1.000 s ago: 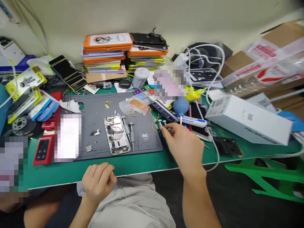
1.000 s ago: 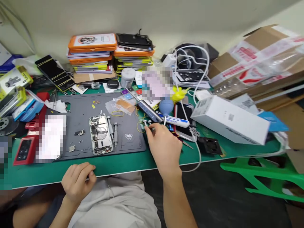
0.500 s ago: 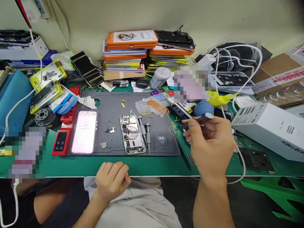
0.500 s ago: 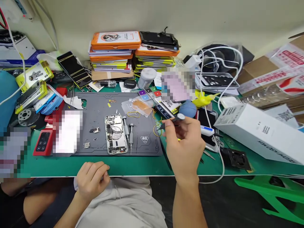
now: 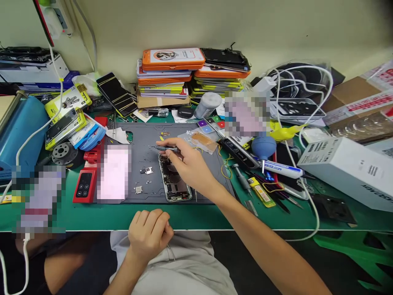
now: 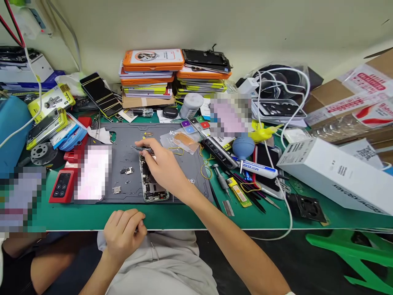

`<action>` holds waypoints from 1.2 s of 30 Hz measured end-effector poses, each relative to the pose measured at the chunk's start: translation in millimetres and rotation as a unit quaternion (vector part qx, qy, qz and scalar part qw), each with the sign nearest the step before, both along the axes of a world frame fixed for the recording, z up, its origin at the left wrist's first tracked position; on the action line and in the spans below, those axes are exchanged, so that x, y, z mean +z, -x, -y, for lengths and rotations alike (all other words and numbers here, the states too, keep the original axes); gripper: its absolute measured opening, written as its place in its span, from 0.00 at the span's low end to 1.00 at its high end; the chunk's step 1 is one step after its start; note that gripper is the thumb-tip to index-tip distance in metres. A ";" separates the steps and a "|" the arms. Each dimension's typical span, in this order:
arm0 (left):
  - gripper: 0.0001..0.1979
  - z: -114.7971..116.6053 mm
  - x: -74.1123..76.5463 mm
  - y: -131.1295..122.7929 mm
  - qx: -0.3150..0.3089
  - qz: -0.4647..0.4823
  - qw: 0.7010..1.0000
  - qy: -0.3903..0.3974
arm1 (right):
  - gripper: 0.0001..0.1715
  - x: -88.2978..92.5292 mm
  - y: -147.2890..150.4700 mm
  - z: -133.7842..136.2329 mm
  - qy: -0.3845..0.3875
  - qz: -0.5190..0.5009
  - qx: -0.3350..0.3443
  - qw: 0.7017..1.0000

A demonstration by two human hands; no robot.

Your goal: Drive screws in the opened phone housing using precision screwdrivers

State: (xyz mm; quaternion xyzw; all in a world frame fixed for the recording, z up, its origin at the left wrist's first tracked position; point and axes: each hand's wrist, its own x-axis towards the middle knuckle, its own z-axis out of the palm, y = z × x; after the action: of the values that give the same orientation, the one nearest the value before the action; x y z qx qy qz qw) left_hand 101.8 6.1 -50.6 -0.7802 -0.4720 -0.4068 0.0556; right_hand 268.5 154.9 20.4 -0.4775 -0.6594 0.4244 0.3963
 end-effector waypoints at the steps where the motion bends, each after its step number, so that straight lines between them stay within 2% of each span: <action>1: 0.09 0.5 -0.1 0.2 0.000 0.000 1.000 0.001 | 0.15 -1.1 1.8 -1.4 0.001 -0.001 -0.001 1.000; 9: 0.09 0.9 -1.0 1.4 0.002 -0.008 1.000 0.007 | 0.15 -6.3 2.2 -5.9 0.016 -0.024 -0.008 1.000; 12: 0.10 1.6 5.8 1.8 -0.008 0.018 1.000 0.019 | 0.16 -0.3 -3.1 1.2 0.004 -0.080 -0.034 0.996; 14: 0.10 3.4 14.4 3.6 -0.027 0.076 0.995 0.062 | 0.21 3.1 -7.0 12.8 -0.006 -0.130 -0.065 0.989; 17: 0.13 5.0 28.7 7.3 -0.027 0.196 0.965 0.174 | 0.25 2.0 -10.2 38.8 0.018 -0.219 -0.094 0.971; 21: 0.20 -0.5 38.4 7.4 -0.006 0.286 0.916 0.281 | 0.26 -8.2 -7.1 72.2 0.080 -0.290 -0.076 0.951; 25: 0.15 -10.4 37.7 1.1 -0.029 0.340 0.889 0.305 | 0.33 -16.5 -1.7 86.3 0.074 -0.274 -0.087 0.955; 28: 0.12 -14.0 37.3 -2.4 -0.035 0.369 0.874 0.313 | 0.32 -20.1 -0.1 87.0 0.061 -0.263 -0.087 0.959; 36: 0.13 -14.4 39.8 1.2 -0.043 0.384 0.857 0.342 | 0.33 -26.3 -3.4 89.3 0.052 -0.249 -0.096 0.962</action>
State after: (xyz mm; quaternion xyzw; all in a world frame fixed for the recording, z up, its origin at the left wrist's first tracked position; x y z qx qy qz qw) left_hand 100.6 20.5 -10.7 -0.5513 -0.5311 -0.4893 -0.4179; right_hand 271.9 65.6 -5.9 -0.4377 -0.4682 0.5235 0.5614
